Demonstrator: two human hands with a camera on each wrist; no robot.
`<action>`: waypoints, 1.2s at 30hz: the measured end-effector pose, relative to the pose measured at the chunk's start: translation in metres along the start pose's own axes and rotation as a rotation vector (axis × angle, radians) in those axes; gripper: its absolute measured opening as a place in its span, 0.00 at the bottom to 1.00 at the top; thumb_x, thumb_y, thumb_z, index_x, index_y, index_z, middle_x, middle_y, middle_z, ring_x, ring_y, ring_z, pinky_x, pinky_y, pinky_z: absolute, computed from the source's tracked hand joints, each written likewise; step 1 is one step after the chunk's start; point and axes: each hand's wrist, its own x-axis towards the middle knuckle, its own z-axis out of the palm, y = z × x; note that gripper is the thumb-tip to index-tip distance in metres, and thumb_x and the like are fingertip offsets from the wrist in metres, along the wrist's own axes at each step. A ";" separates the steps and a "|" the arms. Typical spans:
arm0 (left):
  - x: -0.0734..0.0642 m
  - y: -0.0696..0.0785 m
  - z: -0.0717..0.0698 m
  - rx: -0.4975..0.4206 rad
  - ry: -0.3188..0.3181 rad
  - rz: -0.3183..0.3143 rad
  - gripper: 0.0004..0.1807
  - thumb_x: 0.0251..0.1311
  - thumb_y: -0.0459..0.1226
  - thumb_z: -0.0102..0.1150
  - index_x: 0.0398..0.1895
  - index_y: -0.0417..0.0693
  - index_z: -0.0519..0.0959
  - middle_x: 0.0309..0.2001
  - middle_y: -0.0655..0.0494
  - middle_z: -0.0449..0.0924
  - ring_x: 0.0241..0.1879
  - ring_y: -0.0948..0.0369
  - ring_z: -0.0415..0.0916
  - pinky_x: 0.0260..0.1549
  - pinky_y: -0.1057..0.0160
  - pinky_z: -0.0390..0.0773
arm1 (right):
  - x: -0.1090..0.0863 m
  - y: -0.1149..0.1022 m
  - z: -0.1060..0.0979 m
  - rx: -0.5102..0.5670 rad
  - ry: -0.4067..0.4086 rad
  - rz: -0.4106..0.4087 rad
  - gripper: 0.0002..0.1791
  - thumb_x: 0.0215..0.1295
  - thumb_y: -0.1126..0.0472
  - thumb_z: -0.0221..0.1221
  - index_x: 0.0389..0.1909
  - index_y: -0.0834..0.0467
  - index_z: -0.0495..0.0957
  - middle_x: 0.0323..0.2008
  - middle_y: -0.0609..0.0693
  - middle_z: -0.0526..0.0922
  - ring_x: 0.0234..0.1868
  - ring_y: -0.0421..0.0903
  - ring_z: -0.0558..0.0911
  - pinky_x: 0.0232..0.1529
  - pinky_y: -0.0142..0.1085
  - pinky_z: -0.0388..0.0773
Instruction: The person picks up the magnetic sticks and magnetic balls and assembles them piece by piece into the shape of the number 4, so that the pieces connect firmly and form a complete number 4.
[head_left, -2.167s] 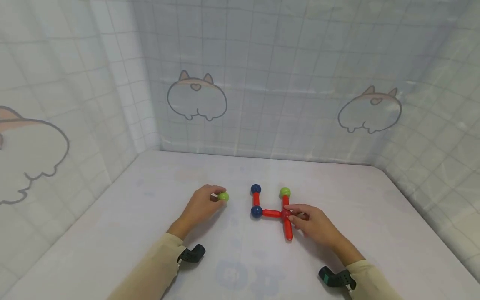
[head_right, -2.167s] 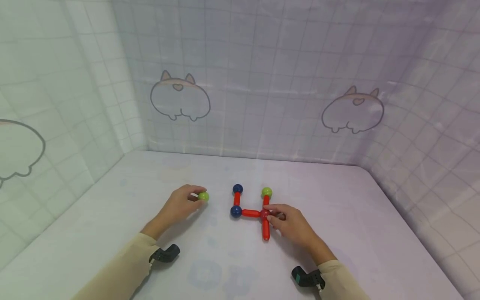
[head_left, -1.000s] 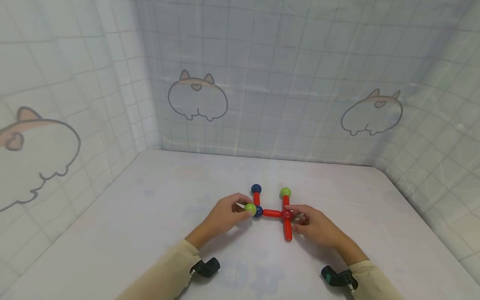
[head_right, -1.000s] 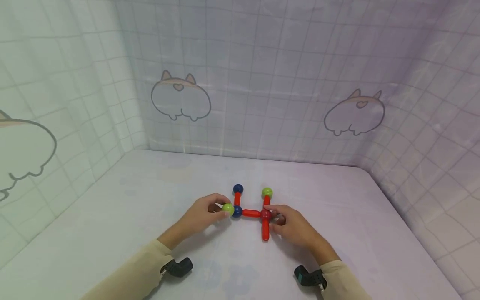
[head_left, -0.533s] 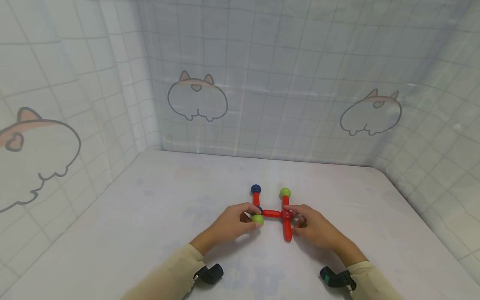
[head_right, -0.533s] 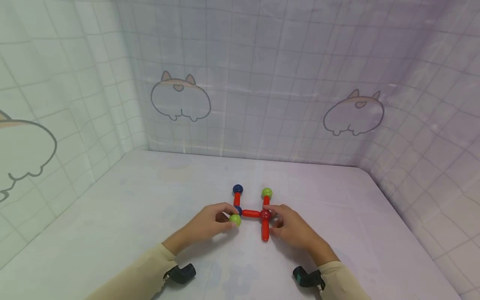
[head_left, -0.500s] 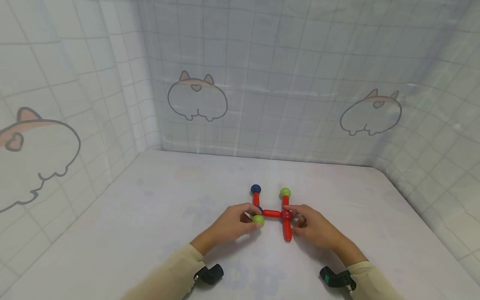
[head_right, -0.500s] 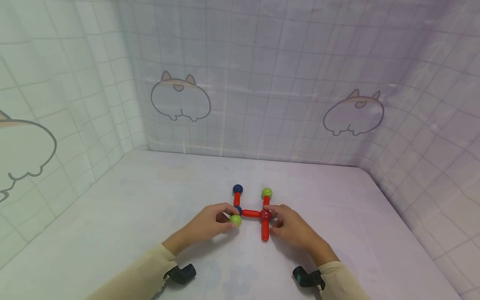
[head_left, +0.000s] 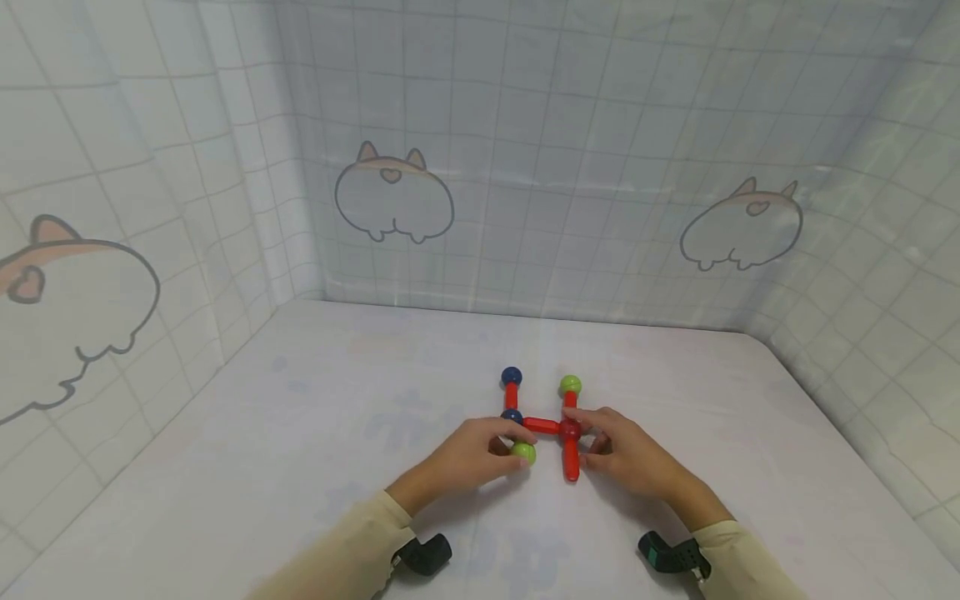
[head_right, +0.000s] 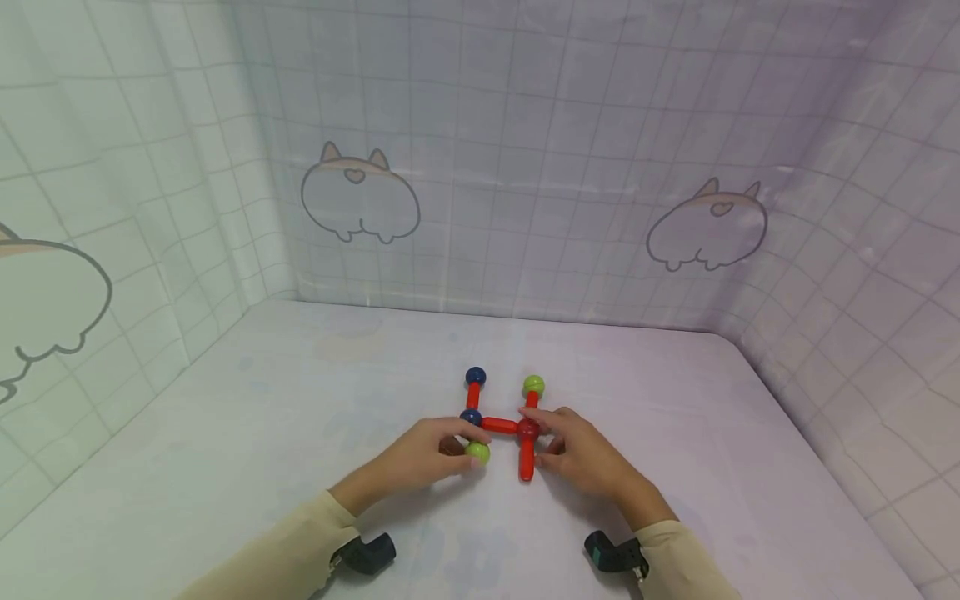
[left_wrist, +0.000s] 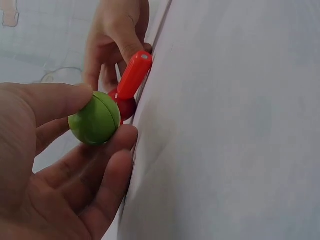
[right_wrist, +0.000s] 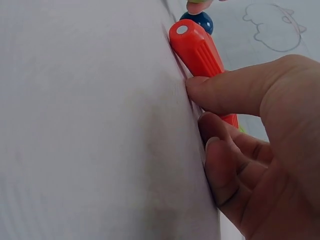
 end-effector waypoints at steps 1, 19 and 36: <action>0.000 0.000 0.001 0.004 -0.004 0.002 0.14 0.62 0.41 0.68 0.51 0.59 0.84 0.43 0.70 0.81 0.40 0.64 0.80 0.35 0.64 0.81 | 0.000 -0.001 0.000 -0.008 -0.010 -0.009 0.35 0.61 0.66 0.68 0.69 0.44 0.73 0.53 0.49 0.75 0.42 0.45 0.76 0.40 0.35 0.79; 0.001 0.007 0.012 0.029 -0.024 0.002 0.15 0.61 0.41 0.70 0.51 0.57 0.85 0.39 0.71 0.81 0.39 0.67 0.78 0.35 0.68 0.81 | -0.002 -0.005 0.000 -0.060 -0.038 -0.038 0.22 0.63 0.64 0.66 0.54 0.36 0.84 0.57 0.48 0.73 0.50 0.47 0.75 0.43 0.34 0.79; -0.001 0.012 0.025 0.111 -0.044 0.144 0.14 0.59 0.36 0.71 0.48 0.55 0.85 0.38 0.73 0.82 0.35 0.72 0.77 0.38 0.72 0.78 | -0.002 -0.001 0.002 -0.076 -0.044 -0.074 0.22 0.63 0.59 0.68 0.55 0.36 0.82 0.57 0.47 0.73 0.43 0.43 0.76 0.41 0.34 0.79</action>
